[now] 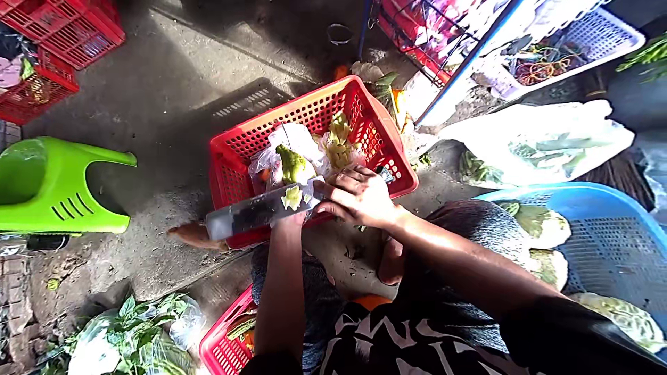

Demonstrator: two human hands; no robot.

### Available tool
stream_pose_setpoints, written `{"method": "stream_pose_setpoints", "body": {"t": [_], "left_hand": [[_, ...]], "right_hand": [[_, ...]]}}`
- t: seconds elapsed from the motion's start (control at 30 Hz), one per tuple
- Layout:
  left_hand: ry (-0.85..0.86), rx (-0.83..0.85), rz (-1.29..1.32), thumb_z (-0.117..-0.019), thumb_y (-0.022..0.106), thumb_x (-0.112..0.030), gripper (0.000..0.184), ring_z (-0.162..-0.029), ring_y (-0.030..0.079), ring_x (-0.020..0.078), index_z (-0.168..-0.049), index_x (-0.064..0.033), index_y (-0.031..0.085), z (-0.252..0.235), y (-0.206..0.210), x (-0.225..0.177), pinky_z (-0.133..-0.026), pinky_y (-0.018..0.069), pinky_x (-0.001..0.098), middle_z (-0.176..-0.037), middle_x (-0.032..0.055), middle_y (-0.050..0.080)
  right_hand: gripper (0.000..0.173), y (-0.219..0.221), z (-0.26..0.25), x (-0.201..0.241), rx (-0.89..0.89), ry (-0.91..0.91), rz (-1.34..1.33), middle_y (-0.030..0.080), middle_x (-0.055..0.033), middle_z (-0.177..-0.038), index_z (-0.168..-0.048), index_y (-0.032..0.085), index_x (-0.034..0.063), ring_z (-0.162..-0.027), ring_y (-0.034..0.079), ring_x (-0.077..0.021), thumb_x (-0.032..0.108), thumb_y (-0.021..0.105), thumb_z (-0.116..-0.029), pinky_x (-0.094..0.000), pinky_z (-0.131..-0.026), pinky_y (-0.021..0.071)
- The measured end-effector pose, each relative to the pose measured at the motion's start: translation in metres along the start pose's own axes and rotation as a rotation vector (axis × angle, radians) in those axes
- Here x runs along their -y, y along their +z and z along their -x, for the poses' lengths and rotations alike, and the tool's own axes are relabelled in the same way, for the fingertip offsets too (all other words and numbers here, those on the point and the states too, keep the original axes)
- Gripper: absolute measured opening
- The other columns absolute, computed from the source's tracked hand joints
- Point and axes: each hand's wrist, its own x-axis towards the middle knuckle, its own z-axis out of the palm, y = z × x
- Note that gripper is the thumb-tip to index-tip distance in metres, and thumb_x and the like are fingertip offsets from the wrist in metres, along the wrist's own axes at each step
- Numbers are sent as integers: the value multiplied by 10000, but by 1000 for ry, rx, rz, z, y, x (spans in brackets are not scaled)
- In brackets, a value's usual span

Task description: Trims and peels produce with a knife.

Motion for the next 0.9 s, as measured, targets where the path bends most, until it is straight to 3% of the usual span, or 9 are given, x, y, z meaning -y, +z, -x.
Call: {"method": "stream_pose_setpoints", "body": {"t": [0.07, 0.13, 0.23, 0.33, 0.5, 0.6, 0.67, 0.8, 0.9], "left_hand": [[5, -97, -2, -1105, 359, -281, 274, -902, 692, 119, -1118, -159, 603, -3, 4, -1, -774, 603, 315, -971, 11, 696], [22, -145, -20, -1108, 353, -244, 276, -973, 691, 181, -1175, -134, 597, -2, 7, -5, -834, 600, 387, -1049, 54, 691], [48, -135, -2, -1099, 342, -208, 256, -922, 683, 150, -1136, -137, 585, -4, 3, -1, -807, 595, 353, -985, 32, 685], [-3, -18, 59, -1101, 323, -311, 348, -896, 695, 121, -1093, -154, 633, -5, -7, 3, -789, 599, 327, -955, 14, 712], [4, -189, -137, -1119, 284, -257, 335, -973, 675, 168, -1208, -123, 578, 4, 8, 4, -834, 589, 377, -1048, 48, 676], [7, -114, -93, -1112, 269, -227, 321, -910, 668, 108, -1145, -140, 576, 1, 1, 3, -808, 583, 310, -975, 4, 675], [-16, -47, -37, -1109, 309, -297, 317, -901, 666, 77, -1102, -188, 607, -1, -6, 3, -790, 580, 289, -955, -26, 682], [-44, 7, -15, -1107, 317, -358, 365, -914, 687, 91, -1119, -185, 638, -3, -1, 5, -793, 592, 299, -974, -15, 705], [-36, -35, -74, -1112, 259, -350, 404, -835, 684, 78, -1059, -185, 623, -3, 5, 7, -713, 588, 273, -909, -25, 699]], "right_hand": [[474, 0, 5, -14, 47, 167, -45, 744, -145, -916, -1111, 757, 83, -835, 730, -316, 475, 496, -1053, -490, -702, 586], [521, -6, 3, -25, 88, 321, -104, 748, -188, -975, -1148, 746, 34, -845, 739, -366, 487, 508, -1045, -552, -672, 583], [466, -14, -4, -12, 33, 220, -195, 748, -132, -905, -1060, 752, 54, -816, 731, -279, 465, 532, -1041, -460, -696, 594], [437, -9, -3, 2, 10, 67, -206, 731, -93, -861, -1118, 758, 87, -810, 704, -228, 448, 520, -1058, -378, -719, 570], [474, -13, 4, -19, 78, 307, -233, 738, -138, -889, -1068, 750, 43, -769, 727, -297, 464, 534, -1037, -498, -633, 576], [447, -20, -2, -4, 28, 164, -244, 745, -100, -887, -1085, 759, 78, -818, 720, -237, 453, 518, -1055, -416, -712, 586], [435, -15, -2, 7, 2, 53, -231, 724, -87, -829, -1087, 757, 85, -787, 703, -225, 441, 507, -1067, -374, -687, 569], [426, -8, 0, 4, 10, 36, -217, 725, -83, -824, -1100, 756, 91, -780, 704, -223, 440, 516, -1058, -368, -676, 566], [448, -2, 0, -6, -3, 42, -206, 724, -92, -827, -1106, 760, 79, -770, 700, -230, 446, 508, -1056, -374, -677, 561]]}}
